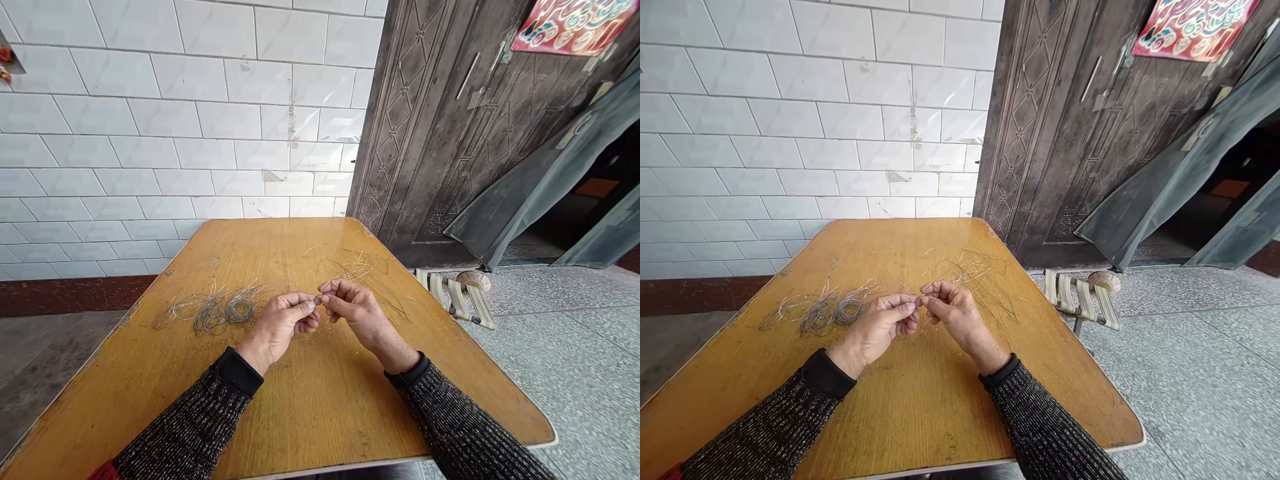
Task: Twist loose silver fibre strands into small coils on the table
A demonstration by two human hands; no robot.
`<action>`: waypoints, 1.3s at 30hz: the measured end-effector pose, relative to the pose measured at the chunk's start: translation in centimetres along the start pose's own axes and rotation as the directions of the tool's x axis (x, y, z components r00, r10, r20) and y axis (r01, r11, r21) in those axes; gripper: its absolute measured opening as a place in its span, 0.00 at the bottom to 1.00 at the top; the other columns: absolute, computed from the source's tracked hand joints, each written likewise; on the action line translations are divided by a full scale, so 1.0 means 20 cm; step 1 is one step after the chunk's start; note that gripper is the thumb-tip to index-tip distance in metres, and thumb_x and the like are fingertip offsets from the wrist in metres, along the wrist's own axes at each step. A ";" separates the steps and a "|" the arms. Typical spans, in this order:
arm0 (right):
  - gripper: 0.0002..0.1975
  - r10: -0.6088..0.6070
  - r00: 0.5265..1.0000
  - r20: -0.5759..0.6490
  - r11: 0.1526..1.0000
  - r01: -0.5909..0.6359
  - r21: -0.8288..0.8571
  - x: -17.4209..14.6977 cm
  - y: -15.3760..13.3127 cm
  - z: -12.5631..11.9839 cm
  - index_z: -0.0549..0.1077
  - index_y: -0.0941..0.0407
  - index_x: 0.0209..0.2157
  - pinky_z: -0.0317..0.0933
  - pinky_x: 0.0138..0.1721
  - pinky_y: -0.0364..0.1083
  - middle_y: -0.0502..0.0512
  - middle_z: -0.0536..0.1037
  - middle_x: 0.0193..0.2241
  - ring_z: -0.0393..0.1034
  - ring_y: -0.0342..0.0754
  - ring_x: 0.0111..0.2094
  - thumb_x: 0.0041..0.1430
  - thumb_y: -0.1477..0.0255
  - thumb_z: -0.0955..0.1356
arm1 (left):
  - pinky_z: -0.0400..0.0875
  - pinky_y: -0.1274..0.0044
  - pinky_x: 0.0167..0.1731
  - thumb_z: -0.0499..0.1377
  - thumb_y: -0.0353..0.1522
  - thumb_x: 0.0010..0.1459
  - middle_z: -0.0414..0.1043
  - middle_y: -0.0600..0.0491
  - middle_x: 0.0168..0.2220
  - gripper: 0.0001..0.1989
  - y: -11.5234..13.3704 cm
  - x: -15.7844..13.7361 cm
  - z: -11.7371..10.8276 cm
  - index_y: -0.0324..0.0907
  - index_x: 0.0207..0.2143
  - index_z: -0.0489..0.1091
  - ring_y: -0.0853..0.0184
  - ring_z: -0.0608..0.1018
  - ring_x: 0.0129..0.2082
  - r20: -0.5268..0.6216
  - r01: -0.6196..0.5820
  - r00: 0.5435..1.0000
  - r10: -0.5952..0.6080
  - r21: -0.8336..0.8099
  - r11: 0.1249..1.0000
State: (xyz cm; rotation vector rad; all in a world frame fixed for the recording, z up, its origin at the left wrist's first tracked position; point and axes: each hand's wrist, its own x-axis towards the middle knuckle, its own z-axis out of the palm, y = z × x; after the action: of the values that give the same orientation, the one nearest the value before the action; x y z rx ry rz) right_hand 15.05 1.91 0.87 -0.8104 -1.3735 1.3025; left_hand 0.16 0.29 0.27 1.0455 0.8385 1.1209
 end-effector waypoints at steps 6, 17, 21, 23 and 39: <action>0.10 0.044 0.996 0.080 0.990 -0.054 0.127 0.00 0.01 -0.04 0.71 0.57 0.28 0.56 0.19 0.38 0.46 0.72 0.21 0.60 0.36 0.18 0.42 0.68 0.71 | 0.64 0.80 0.26 0.67 0.31 0.41 0.69 0.54 0.23 0.10 0.00 0.00 -0.03 0.37 0.29 0.73 0.73 0.71 0.25 0.125 0.140 0.985 -0.119 -0.174 0.975; 0.12 0.087 0.987 0.136 0.951 -0.124 0.285 0.02 0.00 -0.05 0.71 0.57 0.28 0.52 0.17 0.35 0.45 0.70 0.20 0.60 0.35 0.18 0.41 0.68 0.73 | 0.65 0.81 0.28 0.68 0.29 0.39 0.70 0.55 0.22 0.09 0.00 0.01 -0.02 0.37 0.26 0.74 0.75 0.71 0.23 0.103 0.095 0.992 -0.074 -0.217 0.972; 0.11 0.095 0.967 0.238 0.960 -0.152 0.236 0.01 0.00 -0.07 0.72 0.57 0.28 0.57 0.19 0.36 0.47 0.71 0.24 0.63 0.36 0.21 0.45 0.65 0.72 | 0.65 0.82 0.28 0.67 0.28 0.39 0.71 0.55 0.22 0.09 0.01 0.02 -0.02 0.37 0.27 0.74 0.76 0.72 0.24 -0.014 0.028 0.999 -0.033 -0.282 0.959; 0.10 0.109 0.952 0.286 0.968 -0.167 0.186 0.00 0.00 -0.06 0.72 0.57 0.28 0.58 0.19 0.36 0.46 0.70 0.22 0.63 0.36 0.20 0.44 0.67 0.73 | 0.65 0.82 0.27 0.67 0.28 0.39 0.71 0.55 0.22 0.09 0.02 0.02 -0.03 0.36 0.27 0.74 0.75 0.71 0.23 -0.064 -0.002 0.998 -0.017 -0.281 0.960; 0.09 -0.022 0.984 0.175 0.978 -0.016 0.209 -0.02 0.02 0.00 0.70 0.57 0.25 0.58 0.19 0.36 0.46 0.68 0.22 0.60 0.36 0.20 0.42 0.70 0.73 | 0.63 0.82 0.26 0.68 0.29 0.36 0.70 0.55 0.21 0.10 0.03 -0.01 0.02 0.36 0.25 0.75 0.75 0.70 0.23 -0.124 -0.064 0.992 0.032 -0.265 0.962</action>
State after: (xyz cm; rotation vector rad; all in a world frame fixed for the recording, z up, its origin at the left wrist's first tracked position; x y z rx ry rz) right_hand 15.06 1.54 0.48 -0.5594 -1.3450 1.5174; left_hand 0.27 0.09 1.03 0.7821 0.7324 1.3089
